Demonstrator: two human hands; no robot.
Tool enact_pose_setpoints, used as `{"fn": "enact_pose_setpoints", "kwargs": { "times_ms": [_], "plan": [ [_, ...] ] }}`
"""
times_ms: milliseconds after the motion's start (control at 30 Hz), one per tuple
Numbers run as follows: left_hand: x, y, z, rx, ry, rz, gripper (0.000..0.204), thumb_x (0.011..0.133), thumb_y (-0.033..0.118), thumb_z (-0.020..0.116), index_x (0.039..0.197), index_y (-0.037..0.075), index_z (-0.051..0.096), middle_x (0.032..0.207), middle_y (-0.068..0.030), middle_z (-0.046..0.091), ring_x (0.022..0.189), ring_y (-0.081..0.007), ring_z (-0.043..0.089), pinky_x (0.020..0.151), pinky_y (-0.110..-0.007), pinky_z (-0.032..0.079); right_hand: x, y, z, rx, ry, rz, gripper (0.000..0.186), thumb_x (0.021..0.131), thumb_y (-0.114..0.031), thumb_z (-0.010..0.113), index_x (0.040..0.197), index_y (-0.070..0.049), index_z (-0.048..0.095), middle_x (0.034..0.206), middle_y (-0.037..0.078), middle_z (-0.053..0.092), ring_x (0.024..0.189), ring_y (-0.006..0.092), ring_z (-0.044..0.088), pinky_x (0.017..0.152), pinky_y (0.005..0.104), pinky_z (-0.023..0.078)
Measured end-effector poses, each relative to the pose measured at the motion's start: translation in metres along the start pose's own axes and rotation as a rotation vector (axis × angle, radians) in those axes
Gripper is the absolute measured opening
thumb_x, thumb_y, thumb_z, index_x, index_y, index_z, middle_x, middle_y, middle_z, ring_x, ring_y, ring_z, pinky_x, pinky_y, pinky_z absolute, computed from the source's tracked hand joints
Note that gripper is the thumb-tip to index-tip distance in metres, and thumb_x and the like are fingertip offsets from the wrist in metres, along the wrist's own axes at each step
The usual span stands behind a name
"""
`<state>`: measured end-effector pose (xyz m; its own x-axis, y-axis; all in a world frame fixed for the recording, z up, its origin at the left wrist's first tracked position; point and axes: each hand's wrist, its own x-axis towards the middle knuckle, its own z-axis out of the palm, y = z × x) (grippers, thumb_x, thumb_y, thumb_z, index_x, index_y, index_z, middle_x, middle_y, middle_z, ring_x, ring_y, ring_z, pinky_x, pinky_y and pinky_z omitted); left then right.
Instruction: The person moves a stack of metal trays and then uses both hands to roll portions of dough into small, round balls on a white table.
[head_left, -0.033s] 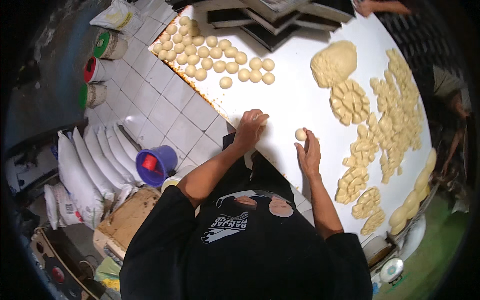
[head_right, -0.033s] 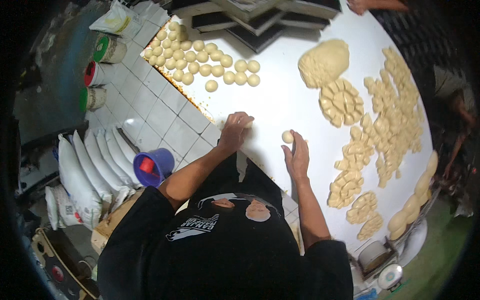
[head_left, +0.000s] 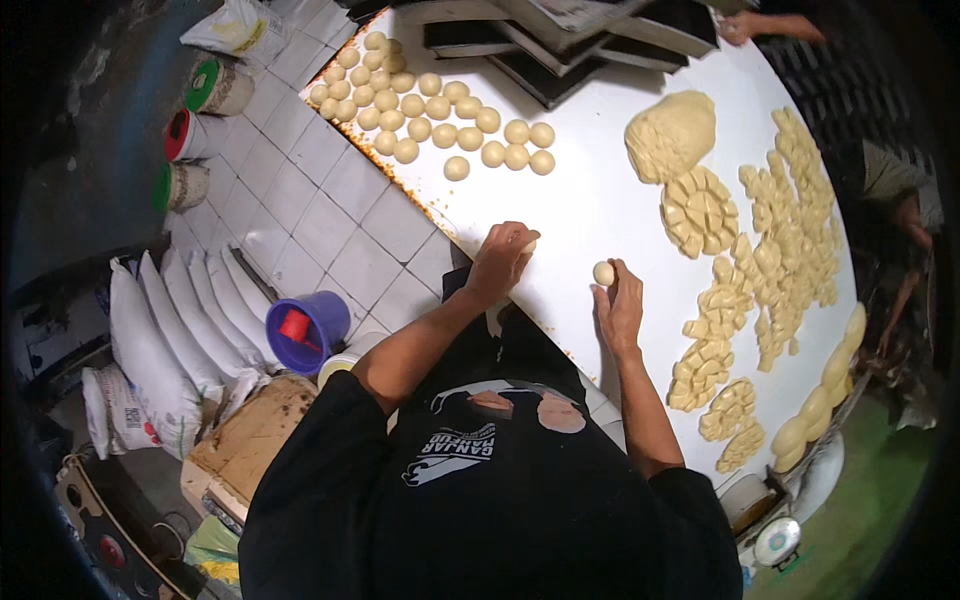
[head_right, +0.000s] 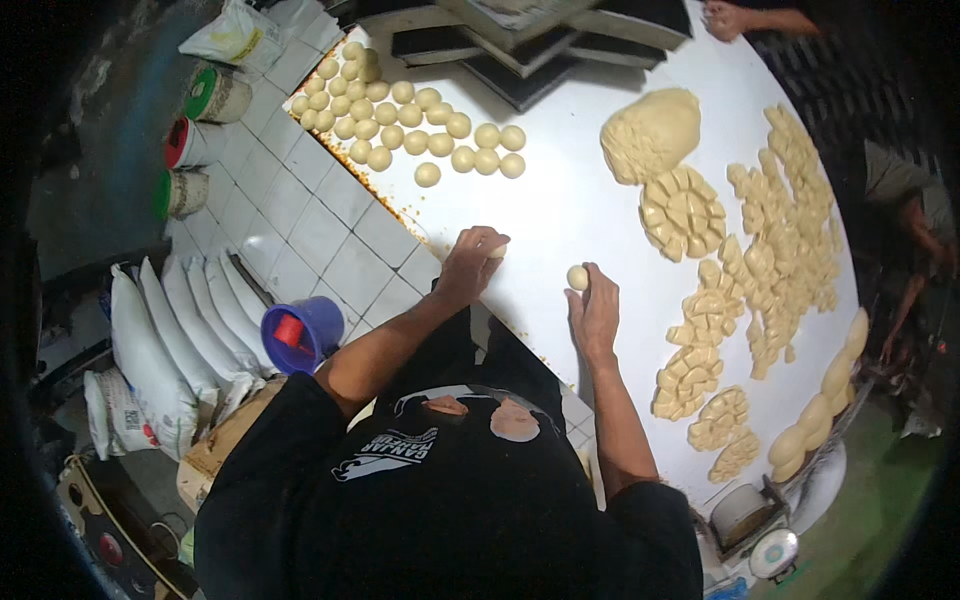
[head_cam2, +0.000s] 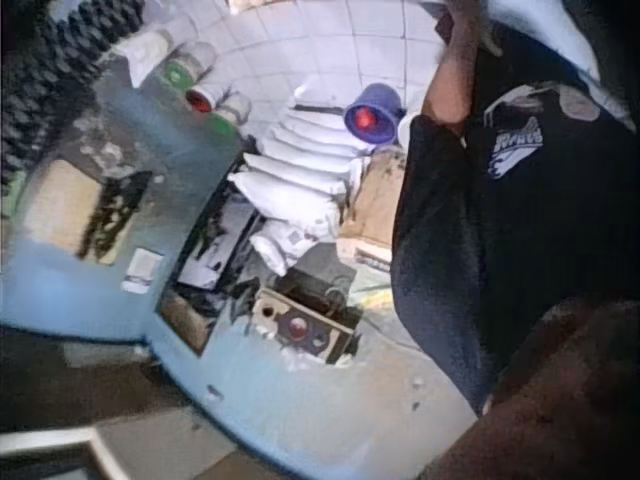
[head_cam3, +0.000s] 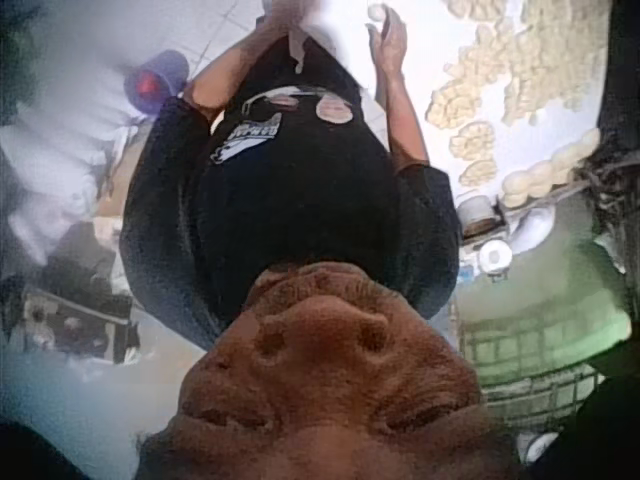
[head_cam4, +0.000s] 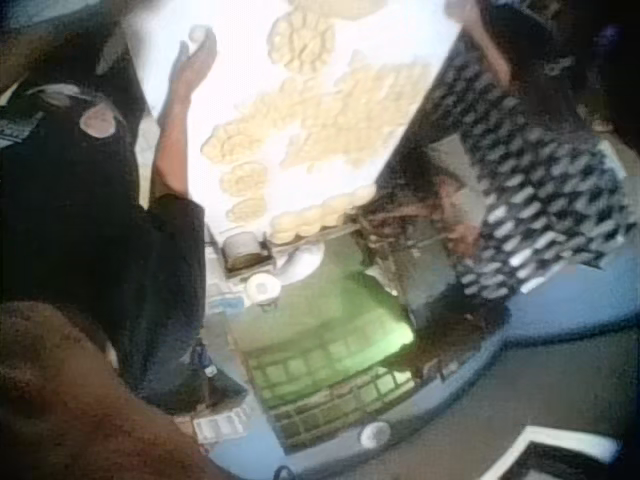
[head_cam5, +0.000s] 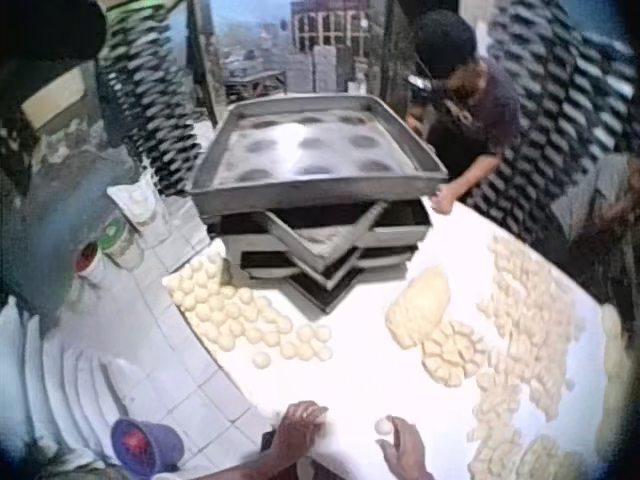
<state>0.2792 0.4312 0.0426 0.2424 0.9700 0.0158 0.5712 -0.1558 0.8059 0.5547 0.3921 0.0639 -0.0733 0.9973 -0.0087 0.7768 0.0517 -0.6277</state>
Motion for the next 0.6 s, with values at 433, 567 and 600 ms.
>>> {"fn": "enact_pose_setpoints", "kwargs": {
  "times_ms": [433,567,600],
  "plan": [
    [0.015,-0.108,-0.166,0.629,0.228,-0.039,0.059,0.097,0.015,0.07,0.153,0.009,0.051,0.155,-0.0185,0.052,0.149,-0.0385,0.038,0.122,-0.056,0.03,0.191,-0.239,0.12,-0.095,0.071,-0.402,0.04,0.085,-0.021,0.082,0.121,-0.007,0.07,0.131,0.011,0.067,0.121,0.0342,0.06,0.101,0.0494,0.045],
    [0.015,-0.116,-0.15,0.405,0.285,0.137,0.075,0.102,0.04,0.062,0.162,0.003,0.038,0.169,-0.0192,0.037,0.156,-0.0392,0.029,0.123,-0.063,0.018,0.138,-0.164,0.069,0.152,0.062,-0.192,0.022,0.095,-0.024,0.075,0.108,-0.006,0.075,0.103,0.013,0.073,0.102,0.0327,0.066,0.093,0.0451,0.048],
    [0.022,-0.113,-0.145,0.425,0.241,0.05,0.081,0.099,0.043,0.066,0.163,0.004,0.036,0.17,-0.0185,0.036,0.157,-0.0389,0.029,0.124,-0.063,0.017,0.114,-0.139,0.063,0.222,0.02,-0.015,0.022,0.098,-0.025,0.073,0.107,-0.005,0.075,0.1,0.013,0.074,0.098,0.0313,0.067,0.091,0.0428,0.05]
  ]
}}
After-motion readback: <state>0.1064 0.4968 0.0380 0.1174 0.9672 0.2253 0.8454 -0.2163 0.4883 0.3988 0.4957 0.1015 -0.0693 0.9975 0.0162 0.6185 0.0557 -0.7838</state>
